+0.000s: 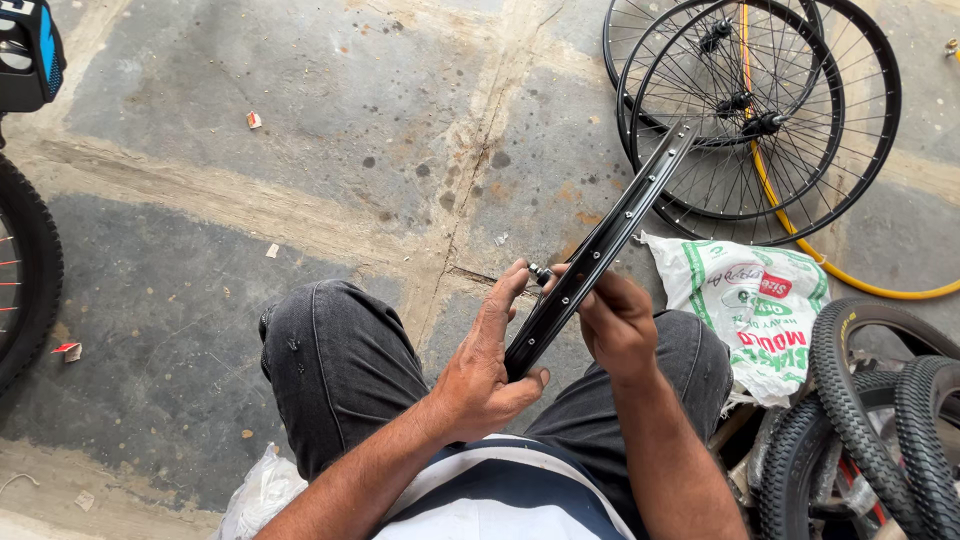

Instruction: The person sits on the floor holding a bicycle wheel rim across their lap and works around the rim with a small spoke wrench, turning spoke nipples and checking the rim by hand. They rotate the wheel and continue working around the spokes, with other bicycle wheels and tires piled nearby.

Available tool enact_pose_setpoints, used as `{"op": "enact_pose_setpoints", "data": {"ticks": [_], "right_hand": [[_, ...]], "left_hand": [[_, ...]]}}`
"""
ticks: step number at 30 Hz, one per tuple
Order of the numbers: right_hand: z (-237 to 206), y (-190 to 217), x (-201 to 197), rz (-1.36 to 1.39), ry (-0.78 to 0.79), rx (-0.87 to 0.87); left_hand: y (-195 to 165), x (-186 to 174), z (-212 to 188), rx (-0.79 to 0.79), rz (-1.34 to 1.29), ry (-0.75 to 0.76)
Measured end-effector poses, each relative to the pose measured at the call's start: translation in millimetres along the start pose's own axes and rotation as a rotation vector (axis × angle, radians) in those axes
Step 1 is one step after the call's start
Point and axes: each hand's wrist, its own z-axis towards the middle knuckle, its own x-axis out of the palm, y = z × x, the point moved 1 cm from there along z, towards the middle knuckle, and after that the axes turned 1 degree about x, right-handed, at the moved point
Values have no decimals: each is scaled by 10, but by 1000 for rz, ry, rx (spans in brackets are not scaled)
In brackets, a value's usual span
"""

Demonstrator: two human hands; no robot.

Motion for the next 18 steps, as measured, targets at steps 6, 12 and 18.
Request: {"op": "enact_pose_setpoints", "data": {"ticks": [6, 12, 18], "right_hand": [[-41, 73, 84, -166, -32, -65], [108, 358, 296, -513, -58, -15], [118, 300, 650, -1367, -328, -749]], "left_hand": [[-3, -25, 6, -27, -19, 23], [-54, -8, 11, -18, -48, 26], [-62, 50, -7, -89, -22, 35]]}}
